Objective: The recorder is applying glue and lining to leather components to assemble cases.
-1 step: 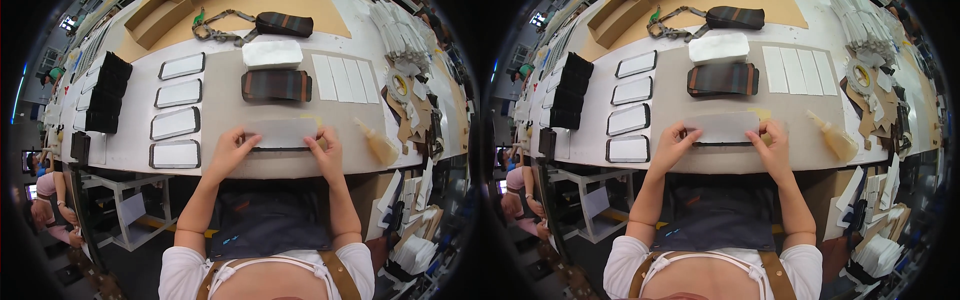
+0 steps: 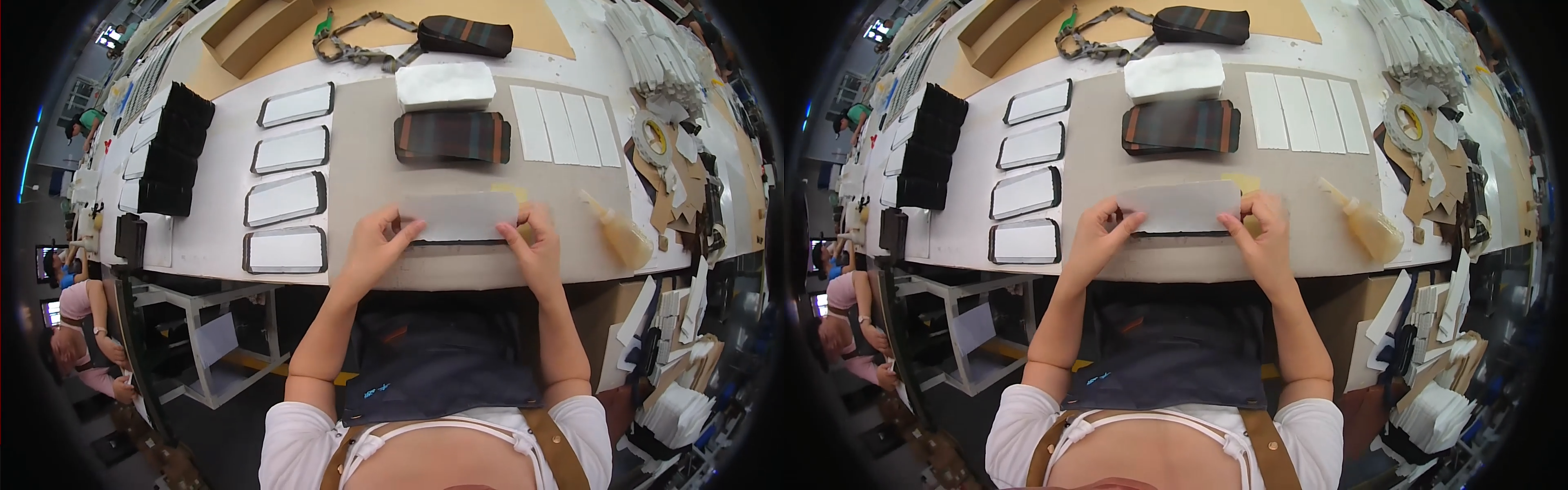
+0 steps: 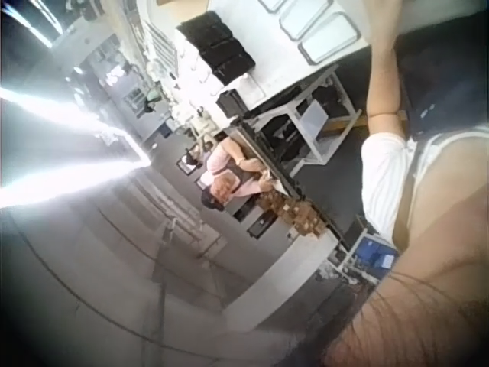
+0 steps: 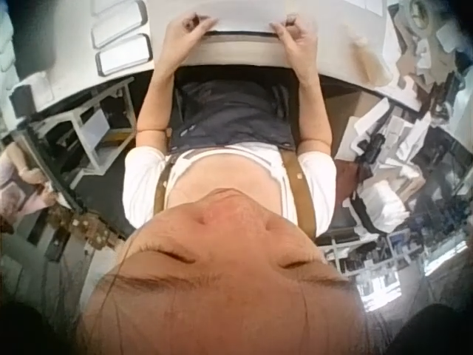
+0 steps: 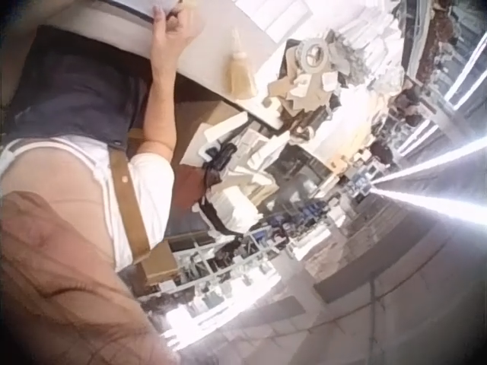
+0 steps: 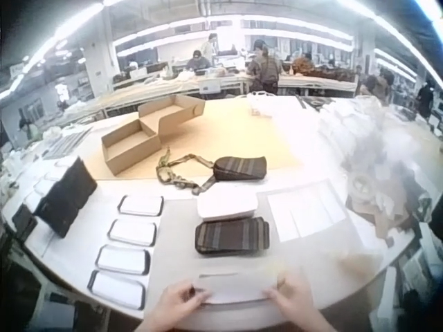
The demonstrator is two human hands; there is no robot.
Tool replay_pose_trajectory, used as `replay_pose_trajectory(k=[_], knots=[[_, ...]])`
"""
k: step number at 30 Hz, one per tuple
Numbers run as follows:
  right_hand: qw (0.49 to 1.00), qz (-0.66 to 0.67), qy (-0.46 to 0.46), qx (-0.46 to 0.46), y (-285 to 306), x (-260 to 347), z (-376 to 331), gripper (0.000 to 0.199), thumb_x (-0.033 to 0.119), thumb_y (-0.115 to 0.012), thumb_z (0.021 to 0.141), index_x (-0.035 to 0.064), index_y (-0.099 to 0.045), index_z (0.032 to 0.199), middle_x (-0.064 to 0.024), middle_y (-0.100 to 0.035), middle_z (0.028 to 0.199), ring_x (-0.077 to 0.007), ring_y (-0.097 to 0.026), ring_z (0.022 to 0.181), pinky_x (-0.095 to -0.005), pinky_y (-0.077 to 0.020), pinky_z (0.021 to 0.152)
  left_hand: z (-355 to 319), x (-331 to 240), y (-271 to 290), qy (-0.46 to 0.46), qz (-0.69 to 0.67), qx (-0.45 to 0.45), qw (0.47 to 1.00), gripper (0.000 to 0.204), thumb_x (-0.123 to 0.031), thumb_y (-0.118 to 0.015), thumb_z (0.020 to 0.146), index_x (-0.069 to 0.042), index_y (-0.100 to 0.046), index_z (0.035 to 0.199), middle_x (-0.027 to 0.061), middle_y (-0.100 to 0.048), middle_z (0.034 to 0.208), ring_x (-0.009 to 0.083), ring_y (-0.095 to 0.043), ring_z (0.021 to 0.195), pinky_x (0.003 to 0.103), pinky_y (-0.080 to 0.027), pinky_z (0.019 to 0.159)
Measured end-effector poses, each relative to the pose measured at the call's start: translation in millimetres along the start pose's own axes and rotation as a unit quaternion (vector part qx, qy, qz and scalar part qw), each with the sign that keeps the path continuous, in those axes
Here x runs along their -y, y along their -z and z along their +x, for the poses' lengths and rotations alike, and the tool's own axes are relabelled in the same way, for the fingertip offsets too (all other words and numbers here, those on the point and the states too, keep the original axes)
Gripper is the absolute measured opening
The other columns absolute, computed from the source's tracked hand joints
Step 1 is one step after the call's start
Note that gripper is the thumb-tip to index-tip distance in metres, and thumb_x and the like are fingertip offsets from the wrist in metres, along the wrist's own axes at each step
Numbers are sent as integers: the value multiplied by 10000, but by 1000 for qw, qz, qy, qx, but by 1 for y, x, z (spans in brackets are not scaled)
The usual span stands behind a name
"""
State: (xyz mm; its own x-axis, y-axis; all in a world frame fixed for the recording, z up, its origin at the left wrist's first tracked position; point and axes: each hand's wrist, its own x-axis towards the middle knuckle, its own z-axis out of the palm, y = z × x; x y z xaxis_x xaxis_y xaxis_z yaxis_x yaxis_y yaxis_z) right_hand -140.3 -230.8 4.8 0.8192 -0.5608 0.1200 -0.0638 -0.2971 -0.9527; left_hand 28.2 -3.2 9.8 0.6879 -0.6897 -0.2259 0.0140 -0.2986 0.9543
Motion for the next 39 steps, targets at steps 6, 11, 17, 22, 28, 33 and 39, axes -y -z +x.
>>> replay_pose_trajectory(k=[6, 11, 17, 22, 28, 33, 39], knots=[[975, -201, 93, -19, -3, -2, -4, 293, 198, -860, 803, 78, -596, 845, -37, -553, 972, -248, -471, 958, -389, -331, 922, -4, 15, -8, -188, 278, -140, 932, 290, -243, -830, 815, -51, -618, 861, 38, -585, 912, 272, -521, 951, 383, -344, 907], [965, -242, 100, -15, -3, -8, -6, 290, 196, -867, 795, 85, -605, 849, -32, -548, 980, -242, -473, 952, -387, -333, 918, -5, 18, -11, -198, 310, -159, 916, 308, -265, -861, 788, -78, -627, 859, 20, -598, 978, 243, -513, 983, 388, -331, 923], [962, -248, 112, -21, -1, -8, -6, 284, 191, -870, 789, 83, -613, 843, -37, -544, 978, -246, -476, 962, -392, -344, 913, -4, 20, -14, -205, 332, -156, 907, 311, -303, -868, 785, -99, -650, 873, 23, -581, 992, 258, -505, 1017, 420, -328, 934], [957, -265, 118, -28, -6, -6, -5, 277, 180, -868, 794, 82, -612, 834, -40, -543, 978, -251, -480, 982, -394, -347, 919, -4, 19, -13, -206, 335, -161, 905, 322, -301, -873, 778, -95, -641, 863, 18, -589, 983, 248, -506, 1003, 406, -325, 933], [955, -270, 117, -32, -6, -6, -5, 281, 176, -870, 792, 82, -607, 825, -43, -539, 981, -253, -479, 988, -400, -348, 932, -3, 18, -14, -206, 340, -165, 903, 323, -290, -879, 768, -92, -637, 850, 13, -597, 975, 240, -507, 992, 395, -323, 939], [950, -284, 122, -29, -7, -6, -5, 282, 168, -863, 800, 76, -604, 859, -66, -546, 1001, -273, -491, 1003, -412, -360, 935, -3, 17, -14, -205, 356, -163, 897, 330, -284, -877, 773, -98, -649, 921, 10, -599, 977, 236, -515, 1011, 395, -328, 947], [955, -271, 109, -45, -10, -4, -4, 253, 126, -823, 828, 60, -592, 908, -98, -547, 1046, -296, -503, 1020, -425, -377, 945, -4, 10, -13, -178, 311, -163, 919, 575, -284, -852, 804, -97, -628, 1299, 54, -608, 1123, 251, -529, 1133, 422, -341, 1025]])
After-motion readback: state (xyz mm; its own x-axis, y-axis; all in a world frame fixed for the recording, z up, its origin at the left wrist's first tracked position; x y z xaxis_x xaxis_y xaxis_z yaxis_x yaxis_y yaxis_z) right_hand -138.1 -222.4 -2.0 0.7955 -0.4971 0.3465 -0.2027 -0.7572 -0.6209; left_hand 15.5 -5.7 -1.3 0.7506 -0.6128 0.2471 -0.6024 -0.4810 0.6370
